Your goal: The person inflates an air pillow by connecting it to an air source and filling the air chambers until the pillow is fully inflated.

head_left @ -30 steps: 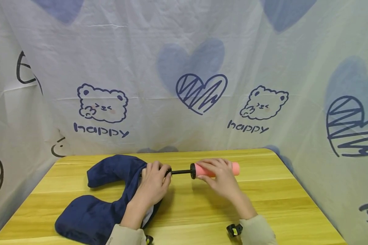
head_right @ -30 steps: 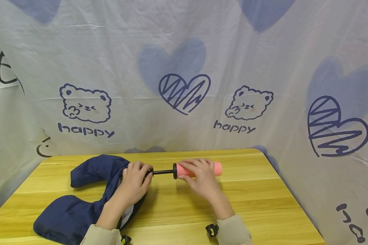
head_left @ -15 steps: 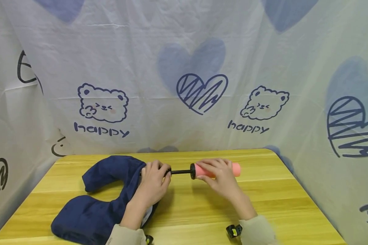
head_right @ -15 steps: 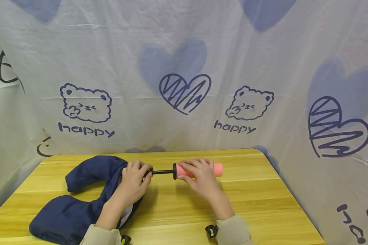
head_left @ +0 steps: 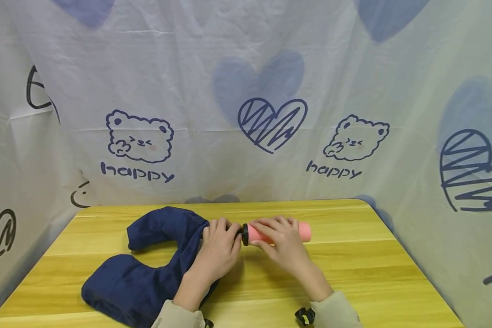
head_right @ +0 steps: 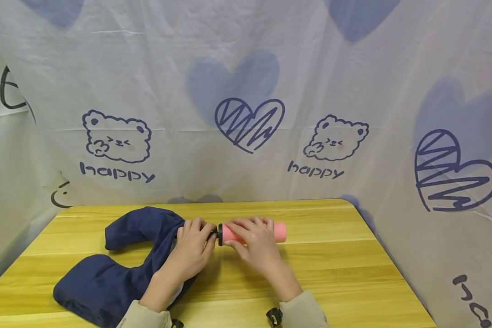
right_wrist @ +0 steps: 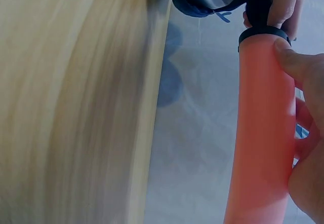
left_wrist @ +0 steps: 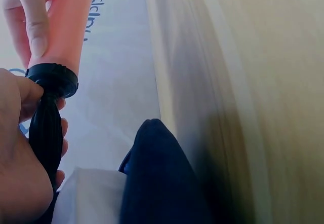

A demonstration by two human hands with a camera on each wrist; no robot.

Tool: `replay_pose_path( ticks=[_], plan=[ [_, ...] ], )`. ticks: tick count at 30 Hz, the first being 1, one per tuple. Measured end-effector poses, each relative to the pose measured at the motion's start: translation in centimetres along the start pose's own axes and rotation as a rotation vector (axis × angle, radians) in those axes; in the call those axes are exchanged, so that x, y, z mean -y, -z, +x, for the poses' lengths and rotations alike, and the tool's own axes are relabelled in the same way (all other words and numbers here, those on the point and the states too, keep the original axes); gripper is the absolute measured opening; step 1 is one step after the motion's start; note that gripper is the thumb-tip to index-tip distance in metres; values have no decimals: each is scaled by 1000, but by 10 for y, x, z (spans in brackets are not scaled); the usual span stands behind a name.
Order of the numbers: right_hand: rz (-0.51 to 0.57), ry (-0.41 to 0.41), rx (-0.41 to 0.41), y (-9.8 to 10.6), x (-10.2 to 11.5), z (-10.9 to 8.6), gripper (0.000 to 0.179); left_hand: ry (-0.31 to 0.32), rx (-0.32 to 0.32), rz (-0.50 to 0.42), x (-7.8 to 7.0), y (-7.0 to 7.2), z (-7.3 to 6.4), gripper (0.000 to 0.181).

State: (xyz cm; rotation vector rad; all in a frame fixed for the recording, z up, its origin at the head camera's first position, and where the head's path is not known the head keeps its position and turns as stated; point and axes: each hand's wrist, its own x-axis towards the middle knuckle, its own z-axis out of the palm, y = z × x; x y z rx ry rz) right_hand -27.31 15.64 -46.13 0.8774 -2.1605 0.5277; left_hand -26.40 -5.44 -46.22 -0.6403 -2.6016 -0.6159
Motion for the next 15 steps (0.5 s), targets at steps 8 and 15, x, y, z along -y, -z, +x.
replay_pose_path(
  ticks=[8,15],
  plan=[
    [10,-36,25,3,-2,0,47,12,20,-17,5,5,-1,16],
    [21,-60,12,8,-12,-1,46,25,3,-20,12,11,-1,16]
  ],
)
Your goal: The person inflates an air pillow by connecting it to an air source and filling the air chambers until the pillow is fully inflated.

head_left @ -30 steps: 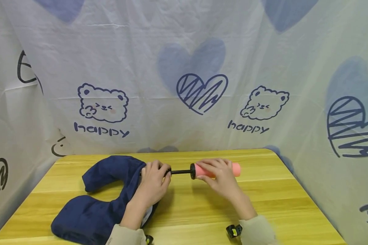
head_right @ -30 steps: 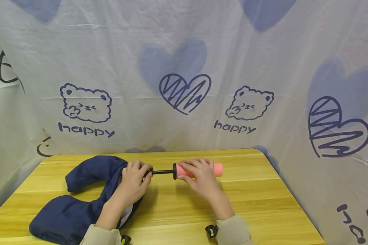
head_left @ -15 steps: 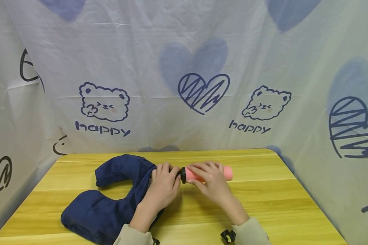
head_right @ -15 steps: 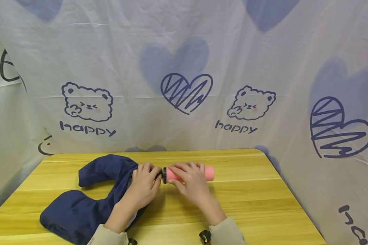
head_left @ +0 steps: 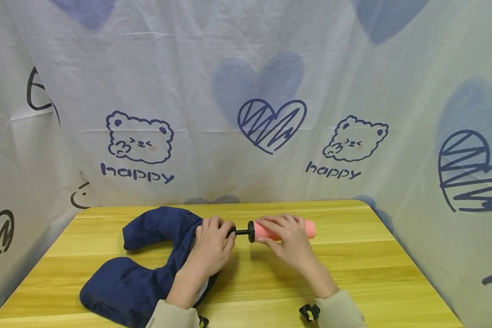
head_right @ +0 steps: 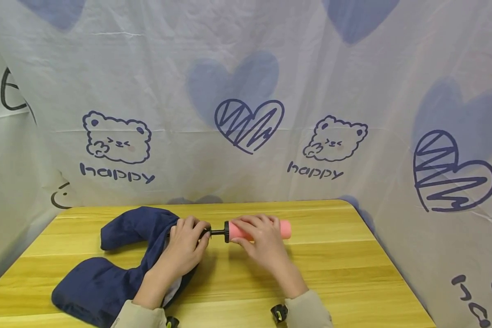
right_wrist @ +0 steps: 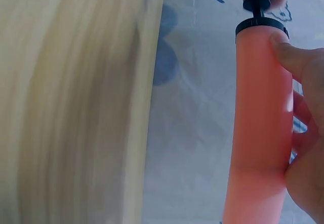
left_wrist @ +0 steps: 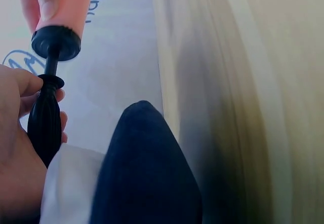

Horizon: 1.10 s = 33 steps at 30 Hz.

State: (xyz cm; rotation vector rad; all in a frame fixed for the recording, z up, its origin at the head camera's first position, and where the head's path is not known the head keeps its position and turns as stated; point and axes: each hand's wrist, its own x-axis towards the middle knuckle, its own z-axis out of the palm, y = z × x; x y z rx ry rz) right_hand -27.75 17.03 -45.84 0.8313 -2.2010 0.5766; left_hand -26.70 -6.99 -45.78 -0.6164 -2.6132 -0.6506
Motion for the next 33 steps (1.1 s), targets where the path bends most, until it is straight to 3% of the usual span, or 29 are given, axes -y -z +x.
replay_pose_path(
  ticks=[8,15,23,33],
  plan=[
    [35,-68,30,14,-19,-4,45,28,-5,-18,12,11,0,19],
    [48,-80,16,22,-31,-6,47,20,-43,-1,19,15,-1,14],
    [-6,-2,46,4,-2,0,45,-18,32,-2,1,2,0,14],
    [-35,20,23,-9,17,1,45,-36,37,8,-12,-5,-2,14]
  ],
)
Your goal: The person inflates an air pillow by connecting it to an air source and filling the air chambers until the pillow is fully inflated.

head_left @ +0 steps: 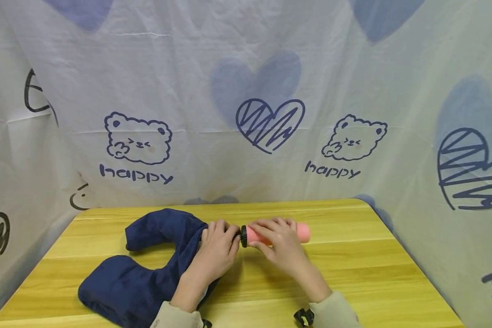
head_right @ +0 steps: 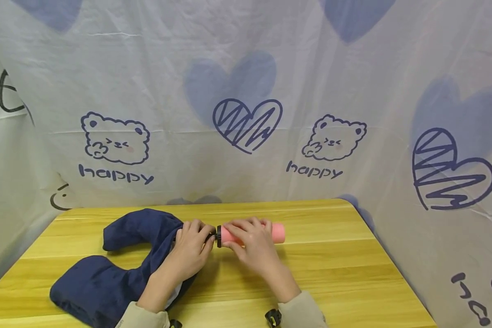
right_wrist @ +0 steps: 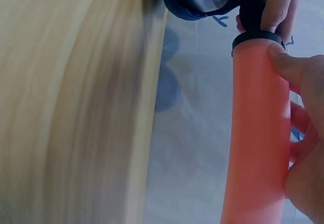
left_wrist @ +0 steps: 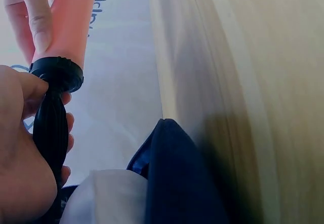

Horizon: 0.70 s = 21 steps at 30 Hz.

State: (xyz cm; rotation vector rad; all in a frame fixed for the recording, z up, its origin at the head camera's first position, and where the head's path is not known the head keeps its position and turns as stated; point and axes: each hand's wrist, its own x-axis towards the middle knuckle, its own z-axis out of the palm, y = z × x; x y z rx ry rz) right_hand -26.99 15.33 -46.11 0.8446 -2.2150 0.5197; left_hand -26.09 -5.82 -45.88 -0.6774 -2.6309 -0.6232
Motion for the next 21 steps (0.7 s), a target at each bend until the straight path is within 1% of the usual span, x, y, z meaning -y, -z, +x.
replay_pose_path(
  ticks=[9,16,21],
  plan=[
    [20,-29,20,2,-1,0,45,28,13,-2,3,4,1,16],
    [23,-38,6,6,-11,-2,45,41,0,-8,9,7,1,18],
    [54,-59,9,12,-21,-3,45,46,-15,-10,15,10,1,19]
  ],
)
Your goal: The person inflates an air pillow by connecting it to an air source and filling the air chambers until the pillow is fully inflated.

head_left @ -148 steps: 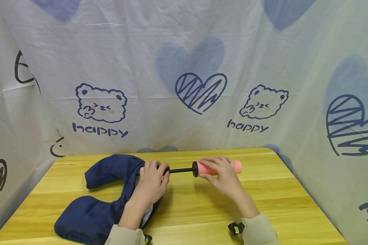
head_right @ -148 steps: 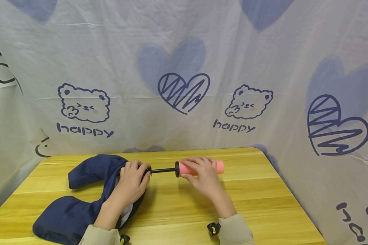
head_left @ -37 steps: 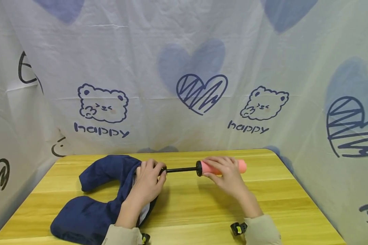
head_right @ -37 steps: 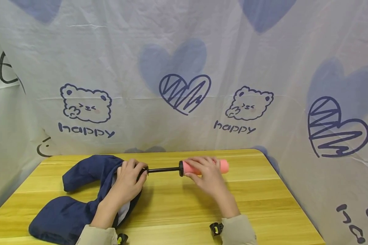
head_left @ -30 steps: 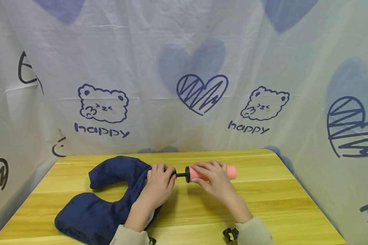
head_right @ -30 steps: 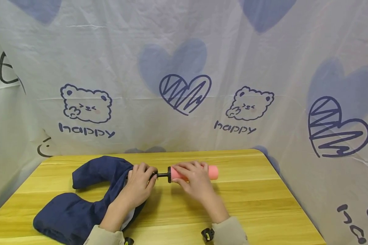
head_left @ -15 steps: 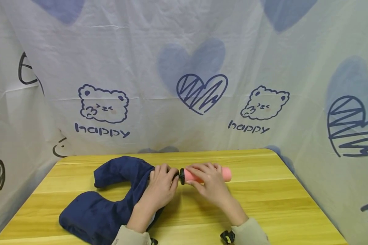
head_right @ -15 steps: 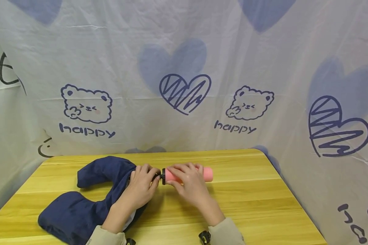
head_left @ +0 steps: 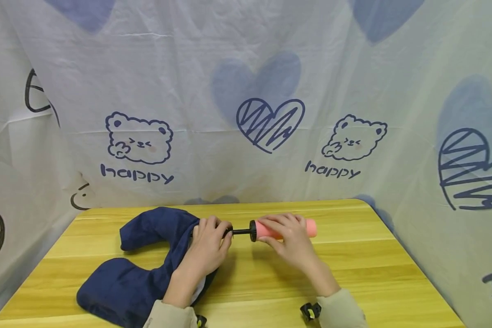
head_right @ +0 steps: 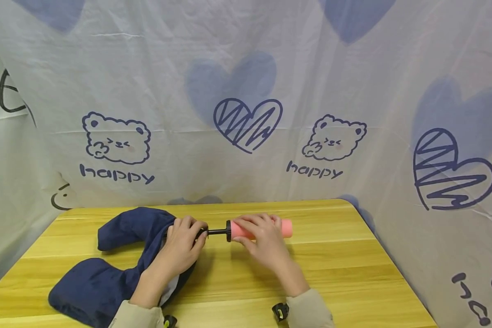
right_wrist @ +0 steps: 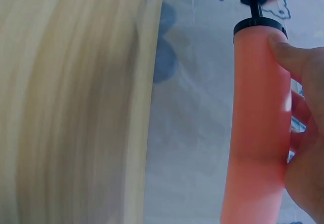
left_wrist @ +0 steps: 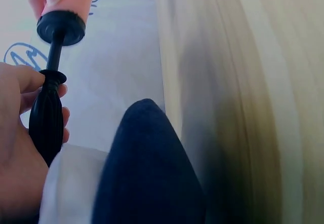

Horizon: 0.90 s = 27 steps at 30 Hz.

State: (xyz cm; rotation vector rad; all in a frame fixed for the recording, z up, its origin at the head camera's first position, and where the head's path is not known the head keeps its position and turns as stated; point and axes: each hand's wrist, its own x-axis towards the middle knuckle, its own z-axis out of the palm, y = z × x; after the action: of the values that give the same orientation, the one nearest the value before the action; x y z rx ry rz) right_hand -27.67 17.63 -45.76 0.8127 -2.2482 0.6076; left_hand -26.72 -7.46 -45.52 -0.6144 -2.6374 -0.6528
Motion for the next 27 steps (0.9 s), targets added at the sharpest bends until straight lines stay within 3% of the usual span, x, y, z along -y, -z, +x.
replay_pose_path(
  ticks=[5,11,15,22,27],
  plan=[
    [27,-61,26,9,-11,-3,45,10,-5,41,7,4,-1,19],
    [43,-100,48,17,-22,-4,45,-7,-53,88,11,6,-1,17],
    [32,-68,29,14,-18,-2,45,-16,-49,88,8,5,-1,16],
    [-16,82,-64,-3,10,7,44,-41,-16,75,-7,1,1,14],
    [-33,80,-76,-13,24,8,44,-58,-18,79,-14,-1,1,12]
  ],
)
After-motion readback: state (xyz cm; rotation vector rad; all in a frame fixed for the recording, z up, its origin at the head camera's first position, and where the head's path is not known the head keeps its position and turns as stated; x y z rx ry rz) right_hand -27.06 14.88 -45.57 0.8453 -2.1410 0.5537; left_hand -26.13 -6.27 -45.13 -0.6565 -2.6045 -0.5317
